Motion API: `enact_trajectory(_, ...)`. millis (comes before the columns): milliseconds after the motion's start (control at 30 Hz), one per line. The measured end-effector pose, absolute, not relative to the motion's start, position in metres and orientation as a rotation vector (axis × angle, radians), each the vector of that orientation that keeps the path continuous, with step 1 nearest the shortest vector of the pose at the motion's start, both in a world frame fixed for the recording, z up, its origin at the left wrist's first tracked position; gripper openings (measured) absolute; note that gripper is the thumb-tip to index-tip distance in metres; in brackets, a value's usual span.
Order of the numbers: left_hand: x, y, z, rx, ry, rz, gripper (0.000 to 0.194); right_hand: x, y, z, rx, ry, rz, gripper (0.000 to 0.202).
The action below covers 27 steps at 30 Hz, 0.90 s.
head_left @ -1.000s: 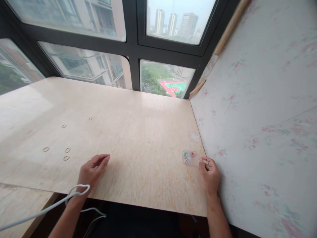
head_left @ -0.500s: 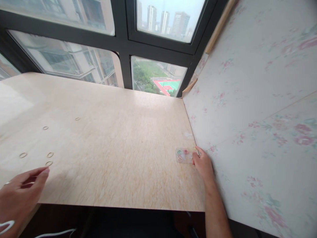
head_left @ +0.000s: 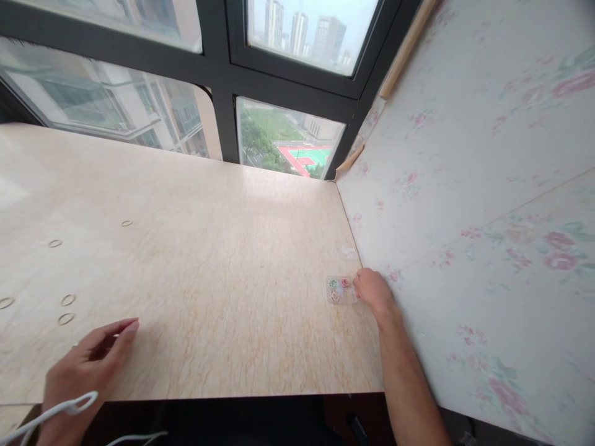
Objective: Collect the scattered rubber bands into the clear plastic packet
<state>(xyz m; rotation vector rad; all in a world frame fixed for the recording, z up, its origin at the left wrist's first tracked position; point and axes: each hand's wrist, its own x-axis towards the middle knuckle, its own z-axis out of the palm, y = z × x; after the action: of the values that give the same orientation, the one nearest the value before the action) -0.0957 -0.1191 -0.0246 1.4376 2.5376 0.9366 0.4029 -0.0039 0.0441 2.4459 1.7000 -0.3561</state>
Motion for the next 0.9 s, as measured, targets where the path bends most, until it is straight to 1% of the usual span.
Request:
enact_trajectory(100, -0.064, -0.111, -0.016, 1.366, 2.406, 0.947, 0.028, 0.399, -0.007, 0.046, 2.457, 1.701, -0.309, 0.022)
enact_trajectory(233, -0.047, -0.1, -0.007, 1.469, 2.329, 0.857, 0.026, 0.395, -0.01, 0.05, 2.476, 1.696, -0.269, 0.025)
enact_trajectory(367, -0.051, -0.098, -0.008, 1.467, 2.309, 0.864, 0.028, 0.394, -0.013, 0.052, 2.479, 1.676, -0.27, 0.024)
enact_trajectory(633, -0.063, -0.099, -0.029, 1.517, 2.292, 0.88, 0.029, 0.393, -0.018, 0.054, 2.481, 1.676, -0.361, 0.021)
enact_trajectory(833, -0.067, -0.098, -0.03, 1.574, 2.277, 0.87, 0.027, 0.392, -0.041, 0.072, 2.599, 1.749, -0.315, 0.024)
enact_trajectory(900, -0.066, -0.098, -0.028, 1.601, 2.277, 0.868, 0.027, 0.389, -0.053, 0.078, 2.675, 1.851, -0.387, 0.023)
